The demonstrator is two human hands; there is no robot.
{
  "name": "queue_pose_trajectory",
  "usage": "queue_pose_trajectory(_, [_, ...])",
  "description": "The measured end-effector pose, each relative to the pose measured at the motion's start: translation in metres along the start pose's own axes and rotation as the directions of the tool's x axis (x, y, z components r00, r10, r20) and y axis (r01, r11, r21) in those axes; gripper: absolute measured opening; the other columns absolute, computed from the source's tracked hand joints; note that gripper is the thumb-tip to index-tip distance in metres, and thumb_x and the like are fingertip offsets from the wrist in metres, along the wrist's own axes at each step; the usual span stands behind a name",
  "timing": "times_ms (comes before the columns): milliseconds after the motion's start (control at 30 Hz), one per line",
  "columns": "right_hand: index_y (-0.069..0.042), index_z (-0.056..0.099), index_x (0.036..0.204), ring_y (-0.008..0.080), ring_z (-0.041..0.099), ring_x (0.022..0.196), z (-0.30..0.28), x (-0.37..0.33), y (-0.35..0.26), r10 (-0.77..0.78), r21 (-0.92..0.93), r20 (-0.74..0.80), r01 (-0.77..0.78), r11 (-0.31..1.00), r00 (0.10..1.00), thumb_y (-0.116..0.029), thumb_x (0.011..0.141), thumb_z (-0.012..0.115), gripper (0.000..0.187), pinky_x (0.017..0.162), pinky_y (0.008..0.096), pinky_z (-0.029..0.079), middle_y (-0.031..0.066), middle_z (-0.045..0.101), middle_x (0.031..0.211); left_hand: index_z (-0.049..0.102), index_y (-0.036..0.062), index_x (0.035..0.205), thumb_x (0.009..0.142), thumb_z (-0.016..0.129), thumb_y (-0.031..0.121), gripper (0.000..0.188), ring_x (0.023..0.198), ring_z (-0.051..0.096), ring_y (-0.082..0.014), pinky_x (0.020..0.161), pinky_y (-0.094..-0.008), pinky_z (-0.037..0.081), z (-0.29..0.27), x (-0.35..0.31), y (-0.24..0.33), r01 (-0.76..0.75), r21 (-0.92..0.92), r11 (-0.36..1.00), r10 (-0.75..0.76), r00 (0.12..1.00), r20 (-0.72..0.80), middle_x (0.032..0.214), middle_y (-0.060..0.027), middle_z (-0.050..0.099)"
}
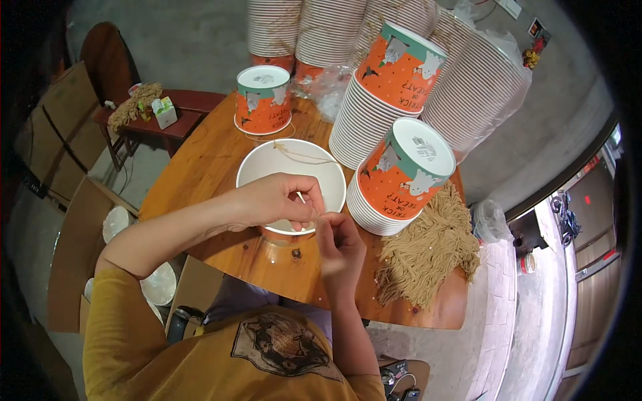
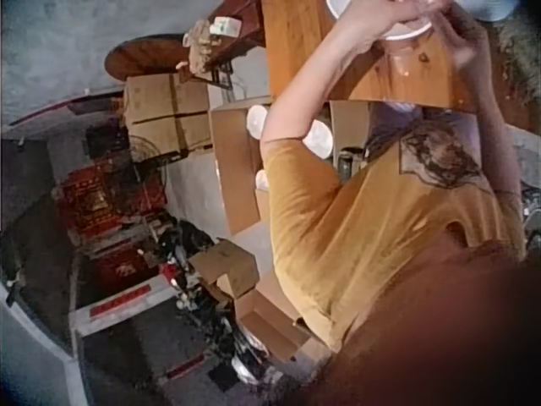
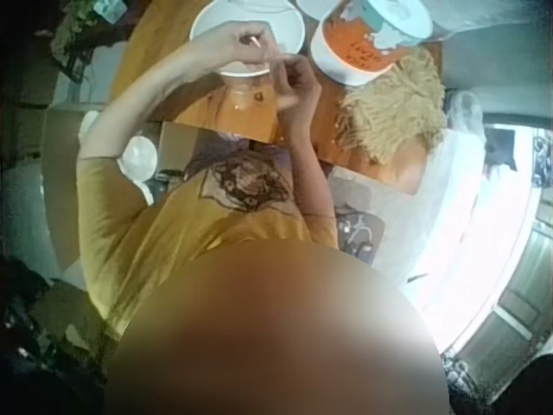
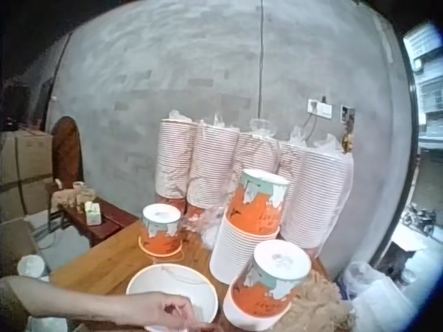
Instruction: Inserting thin wooden sticks into holes in printed paper cups as part of a manual assembly or packaging process.
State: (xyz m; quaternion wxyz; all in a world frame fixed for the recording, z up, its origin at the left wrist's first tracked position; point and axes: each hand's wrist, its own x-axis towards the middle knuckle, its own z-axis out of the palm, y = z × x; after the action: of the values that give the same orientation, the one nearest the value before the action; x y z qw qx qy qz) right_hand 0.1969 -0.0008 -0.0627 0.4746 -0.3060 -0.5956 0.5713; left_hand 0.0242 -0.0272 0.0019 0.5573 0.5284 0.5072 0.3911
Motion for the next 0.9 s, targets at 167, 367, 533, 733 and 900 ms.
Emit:
queue_pose_trajectory(167, [-0.002,0.059,0.096,0.0007,0.044,0.067,-0.006,0.003,0.002,0.012,-0.047,0.065,-0.009,0.999,0.998,-0.005,0.093,0.060,0.004,0.060,0.0174,0.038,-0.0065,0.054,0.075,0.056,0.0048,0.096,0.091,0.055,0.010,0.007,0.072,0.050,-0.0056,0.065,-0.0213,0.043,0.001,0.001,-0.004,-0.054,0.003,0.999,0.054,0.998,0.031,0.082,0.0023,0.055])
queue_pose_trajectory(367, [-0.006,0.053,0.106,0.0038,0.053,0.069,-0.032,0.019,-0.022,0.024,-0.164,0.246,0.017,0.986,0.969,-0.004,0.092,0.062,0.017,0.062,0.0222,0.045,-0.0004,0.059,0.077,0.051,0.0056,0.096,0.097,0.053,0.014,0.009,0.074,0.048,-0.0065,0.067,-0.0219,0.041,-0.002,0.010,-0.001,-0.008,-0.068,0.998,0.010,0.999,0.037,0.085,0.0012,0.056])
queue_pose_trajectory(533, [-0.004,0.054,0.105,0.0012,0.050,0.071,-0.033,0.032,-0.056,-0.046,-0.188,0.452,0.146,0.971,0.891,0.004,0.091,0.056,0.016,0.063,0.0169,0.042,-0.0039,0.055,0.083,0.053,0.0046,0.097,0.098,0.056,0.019,0.015,0.073,0.046,-0.0066,0.068,-0.0220,0.040,-0.003,0.018,-0.010,-0.047,-0.006,0.999,0.047,0.993,0.110,0.081,0.0026,0.055])
queue_pose_trajectory(733, [-0.002,0.056,0.103,0.0081,0.059,0.078,-0.031,0.057,-0.044,-0.056,-0.233,0.514,0.203,0.951,0.856,0.008,0.090,0.057,0.016,0.068,0.0245,0.051,0.0040,0.062,0.091,0.063,0.0025,0.100,0.096,0.061,0.026,0.024,0.074,0.046,-0.0046,0.069,-0.0214,0.039,-0.003,0.019,-0.012,0.003,0.088,0.996,-0.012,0.994,0.104,0.081,0.0058,0.054])
queue_pose_trajectory(900, [-0.002,0.061,0.098,0.0067,0.054,0.071,-0.030,0.060,-0.020,-0.248,-0.246,0.378,0.355,0.902,0.892,0.003,0.089,0.061,0.011,0.064,0.0220,0.045,0.0019,0.060,0.087,0.066,0.0019,0.101,0.095,0.062,0.025,0.024,0.075,0.047,-0.0034,0.069,-0.0203,0.040,-0.005,0.017,-0.005,0.094,0.104,0.990,-0.101,0.992,0.073,0.085,0.0049,0.059])
